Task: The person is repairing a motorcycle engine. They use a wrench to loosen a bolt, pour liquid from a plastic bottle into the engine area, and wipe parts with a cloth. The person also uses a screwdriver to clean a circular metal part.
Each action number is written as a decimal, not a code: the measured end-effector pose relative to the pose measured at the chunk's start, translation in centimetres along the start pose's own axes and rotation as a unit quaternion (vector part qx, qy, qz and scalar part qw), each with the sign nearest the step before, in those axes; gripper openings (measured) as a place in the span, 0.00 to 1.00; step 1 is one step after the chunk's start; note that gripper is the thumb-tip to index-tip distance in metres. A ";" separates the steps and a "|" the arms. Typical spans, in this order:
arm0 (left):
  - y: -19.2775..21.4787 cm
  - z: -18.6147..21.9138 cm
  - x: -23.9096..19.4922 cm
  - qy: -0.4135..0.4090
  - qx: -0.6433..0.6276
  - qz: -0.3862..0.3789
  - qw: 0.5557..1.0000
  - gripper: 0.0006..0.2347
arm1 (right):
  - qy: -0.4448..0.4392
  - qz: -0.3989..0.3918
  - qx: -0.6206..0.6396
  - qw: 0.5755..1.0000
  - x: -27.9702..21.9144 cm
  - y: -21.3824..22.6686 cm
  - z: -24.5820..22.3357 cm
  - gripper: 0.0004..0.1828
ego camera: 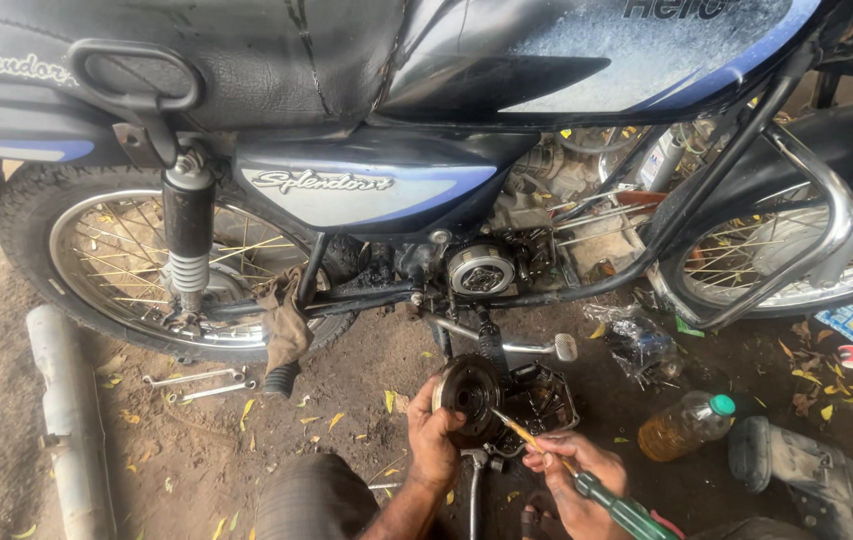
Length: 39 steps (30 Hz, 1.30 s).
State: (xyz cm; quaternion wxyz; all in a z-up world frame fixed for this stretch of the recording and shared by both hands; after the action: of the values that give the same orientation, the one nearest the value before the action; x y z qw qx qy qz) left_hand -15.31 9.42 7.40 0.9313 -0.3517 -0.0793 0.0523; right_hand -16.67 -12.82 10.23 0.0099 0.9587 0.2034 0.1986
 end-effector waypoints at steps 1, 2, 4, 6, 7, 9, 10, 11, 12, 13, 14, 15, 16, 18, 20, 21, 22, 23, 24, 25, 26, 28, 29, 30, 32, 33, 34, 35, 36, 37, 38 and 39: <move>-0.2 0.3 0.0 -0.015 0.008 -0.003 1.000 0.22 | 0.010 -0.003 -0.010 1.000 0.1 -0.2 -0.3 0.08; -0.4 0.5 -0.1 -0.029 0.017 -0.005 0.999 0.22 | 0.019 -0.005 -0.020 1.000 0.0 -0.4 -0.7 0.08; -0.5 0.2 -0.2 0.007 0.005 0.007 1.000 0.22 | 0.026 -0.007 -0.042 0.999 0.0 -0.6 -1.2 0.08; -0.4 -0.1 -0.3 0.060 0.008 0.023 0.998 0.21 | 0.023 -0.006 -0.066 0.998 0.1 -0.5 -1.5 0.09; -0.3 -0.2 -0.3 0.096 0.018 0.034 0.995 0.21 | 0.025 -0.013 -0.066 0.997 0.3 -0.5 -1.7 0.09; -0.4 -0.7 -0.6 0.162 0.018 0.030 0.986 0.22 | 0.026 -0.028 -0.066 0.997 0.4 -0.1 -2.2 0.10; -0.7 -0.9 -0.6 0.190 0.009 0.016 0.982 0.22 | 0.034 -0.045 -0.073 0.996 0.5 0.0 -2.5 0.10; -0.9 -1.1 -0.7 0.218 -0.001 0.003 0.976 0.23 | 0.042 -0.062 -0.080 0.994 0.5 0.1 -2.8 0.10; -0.6 -1.4 -1.1 0.265 0.018 0.022 0.964 0.23 | 0.050 -0.082 -0.086 0.992 0.6 0.2 -3.1 0.10; -0.2 -1.7 -1.4 0.311 0.038 0.041 0.949 0.24 | 0.067 -0.092 -0.104 0.988 0.7 0.3 -3.6 0.09; 0.2 -1.9 -1.9 0.356 0.057 0.060 0.931 0.25 | 0.084 -0.102 -0.120 0.984 0.8 0.4 -4.0 0.09; 0.1 -1.9 -1.8 0.382 0.063 0.044 0.921 0.25 | 0.101 -0.112 -0.136 0.979 0.8 0.5 -4.4 0.08; 0.1 -2.0 -1.8 0.406 0.068 0.029 0.911 0.25 | 0.111 -0.120 -0.142 0.976 0.9 0.6 -4.7 0.08; 0.0 -2.0 -1.8 0.432 0.078 -0.008 0.898 0.25 | 0.131 -0.134 -0.155 0.970 0.9 0.6 -5.2 0.07; -0.3 -2.1 -1.3 0.435 0.087 -0.052 0.895 0.26 | 0.115 -0.157 -0.122 0.973 1.0 0.6 -5.2 0.08; -0.5 -2.4 -1.3 0.446 0.086 -0.078 0.887 0.26 | 0.108 -0.169 -0.105 0.974 1.0 0.6 -5.2 0.08; -0.6 -2.7 -1.3 0.458 0.086 -0.104 0.879 0.26 | 0.116 -0.175 -0.093 0.973 1.0 0.5 -5.3 0.09; -0.7 -3.0 -1.4 0.469 0.086 -0.130 0.869 0.26 | 0.123 -0.181 -0.081 0.972 1.0 0.4 -5.5 0.09; -0.7 -3.3 -1.4 0.469 0.086 -0.148 0.867 0.26 | 0.129 -0.188 -0.069 0.971 0.9 0.3 -5.7 0.10; -0.8 -3.6 -1.3 0.469 0.085 -0.165 0.863 0.26 | 0.125 -0.185 -0.063 0.973 0.9 0.3 -5.6 0.10; -0.9 -3.9 -1.2 0.469 0.087 -0.185 0.859 0.26 | 0.123 -0.180 -0.057 0.974 1.0 0.4 -5.6 0.09; 0.2 -4.1 -0.7 0.455 0.102 -0.134 0.875 0.24 | 0.112 -0.156 -0.070 0.979 1.1 0.8 -5.3 0.08; 0.7 -4.2 -0.7 0.448 0.108 -0.108 0.881 0.24 | 0.103 -0.138 -0.087 0.981 1.0 1.1 -5.1 0.07; 1.1 -4.1 -0.4 0.435 0.113 -0.078 0.890 0.23 | 0.098 -0.122 -0.105 0.982 1.4 1.5 -4.8 0.06; 1.8 -3.7 0.2 0.404 0.122 -0.016 0.906 0.24 | 0.057 -0.090 -0.118 0.987 1.4 2.3 -3.9 0.04; 1.5 -3.2 0.8 0.365 0.123 -0.020 0.922 0.25 | 0.038 -0.074 -0.123 0.989 1.6 2.7 -3.2 0.04; 1.3 -2.8 1.2 0.327 0.123 -0.021 0.937 0.25 | 0.010 -0.058 -0.106 0.993 1.4 3.0 -2.3 0.01; 1.1 -2.4 1.5 0.288 0.123 -0.023 0.949 0.26 | -0.018 -0.040 -0.088 0.995 1.3 3.3 -1.2 0.01; 0.4 -2.5 1.5 0.273 0.114 -0.058 0.953 0.24 | -0.048 -0.024 -0.069 0.996 0.9 3.4 -0.1 0.03; -0.2 -2.6 1.4 0.258 0.104 -0.092 0.956 0.22 | -0.061 -0.009 -0.059 0.996 0.4 3.5 0.7 0.03; -1.0 -2.5 1.7 0.238 0.096 -0.128 0.958 0.21 | -0.071 0.005 -0.049 0.996 0.2 3.7 1.5 0.04; -1.4 -2.3 1.8 0.212 0.081 -0.132 0.965 0.21 | -0.081 0.020 -0.039 0.996 0.0 3.7 2.2 0.04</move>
State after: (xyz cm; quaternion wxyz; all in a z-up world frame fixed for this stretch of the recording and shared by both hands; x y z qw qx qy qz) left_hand -13.03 7.20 6.83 0.9508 -0.2647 0.0783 -0.1403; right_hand -14.41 -16.11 8.58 0.0594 0.9743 0.1751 0.1287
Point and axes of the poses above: each hand's wrist, its own x-axis towards the middle knuckle, its own y-axis out of the back of the hand, z = x × y, the point moved 8 cm from there along x, towards the middle knuckle, and after that the axes turned 12 degrees about -z, right-handed, at the moved point
